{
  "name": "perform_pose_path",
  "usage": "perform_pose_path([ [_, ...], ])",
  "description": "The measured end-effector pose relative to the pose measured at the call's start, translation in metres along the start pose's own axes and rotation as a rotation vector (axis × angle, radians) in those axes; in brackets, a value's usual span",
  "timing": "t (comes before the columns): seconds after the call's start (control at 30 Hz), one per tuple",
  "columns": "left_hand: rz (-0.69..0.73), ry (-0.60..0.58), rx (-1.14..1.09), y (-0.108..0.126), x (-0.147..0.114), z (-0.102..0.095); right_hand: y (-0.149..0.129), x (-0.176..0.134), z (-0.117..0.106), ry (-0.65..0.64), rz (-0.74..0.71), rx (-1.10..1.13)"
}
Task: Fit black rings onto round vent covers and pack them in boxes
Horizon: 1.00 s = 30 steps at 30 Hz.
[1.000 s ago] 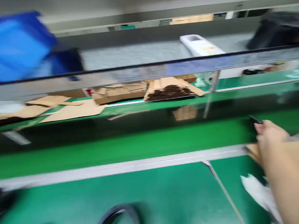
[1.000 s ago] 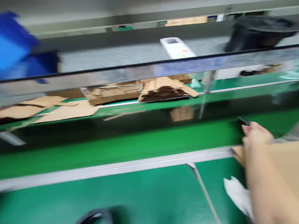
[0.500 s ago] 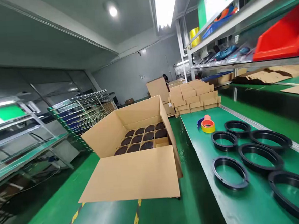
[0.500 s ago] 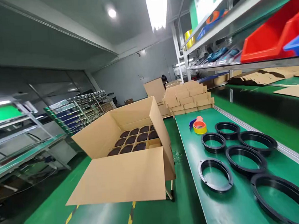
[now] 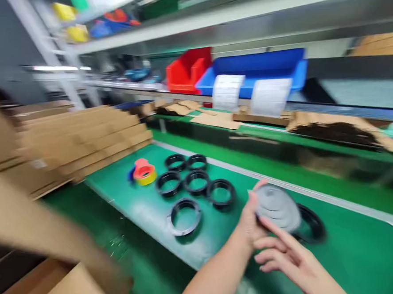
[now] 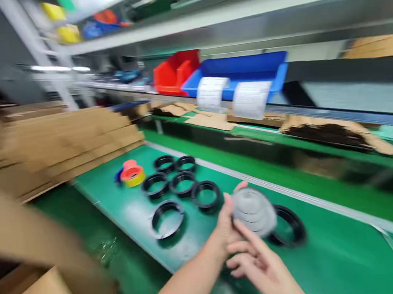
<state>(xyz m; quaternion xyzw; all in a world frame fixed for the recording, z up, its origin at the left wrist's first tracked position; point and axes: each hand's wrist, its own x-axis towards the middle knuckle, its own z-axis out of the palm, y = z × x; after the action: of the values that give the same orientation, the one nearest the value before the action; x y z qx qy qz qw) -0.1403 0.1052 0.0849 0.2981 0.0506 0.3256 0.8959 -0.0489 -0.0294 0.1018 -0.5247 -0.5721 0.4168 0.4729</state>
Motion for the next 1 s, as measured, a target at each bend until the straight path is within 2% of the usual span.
perform_pose_path([
  [0.07,-0.051,-0.092,-0.097,-0.018,0.017,0.010,-0.008,-0.019,-0.011,0.100,0.018,-0.165],
  [0.2,-0.207,-0.169,-0.198,-0.030,0.015,0.014,-0.011,-0.024,-0.043,0.619,-0.241,-0.790],
  [0.27,-0.252,-0.168,-0.211,-0.032,0.009,0.017,-0.004,-0.023,-0.054,0.705,-0.306,-1.014],
  [0.37,-0.296,-0.158,-0.188,-0.036,0.006,0.023,0.012,-0.027,-0.060,0.684,-0.333,-1.137],
  [0.5,-0.369,-0.158,-0.134,-0.044,0.011,0.025,0.024,-0.036,-0.062,0.653,-0.342,-1.111],
  [0.7,-0.530,-0.218,-0.073,-0.061,0.021,0.018,0.035,-0.041,-0.079,0.595,-0.284,-0.908],
  [0.87,-0.548,-0.248,-0.100,-0.067,0.031,0.022,0.033,-0.046,-0.086,0.682,-0.269,-0.636],
  [1.0,-0.548,-0.194,-0.108,-0.065,0.035,0.024,0.031,-0.051,-0.087,0.752,-0.235,-0.501],
])
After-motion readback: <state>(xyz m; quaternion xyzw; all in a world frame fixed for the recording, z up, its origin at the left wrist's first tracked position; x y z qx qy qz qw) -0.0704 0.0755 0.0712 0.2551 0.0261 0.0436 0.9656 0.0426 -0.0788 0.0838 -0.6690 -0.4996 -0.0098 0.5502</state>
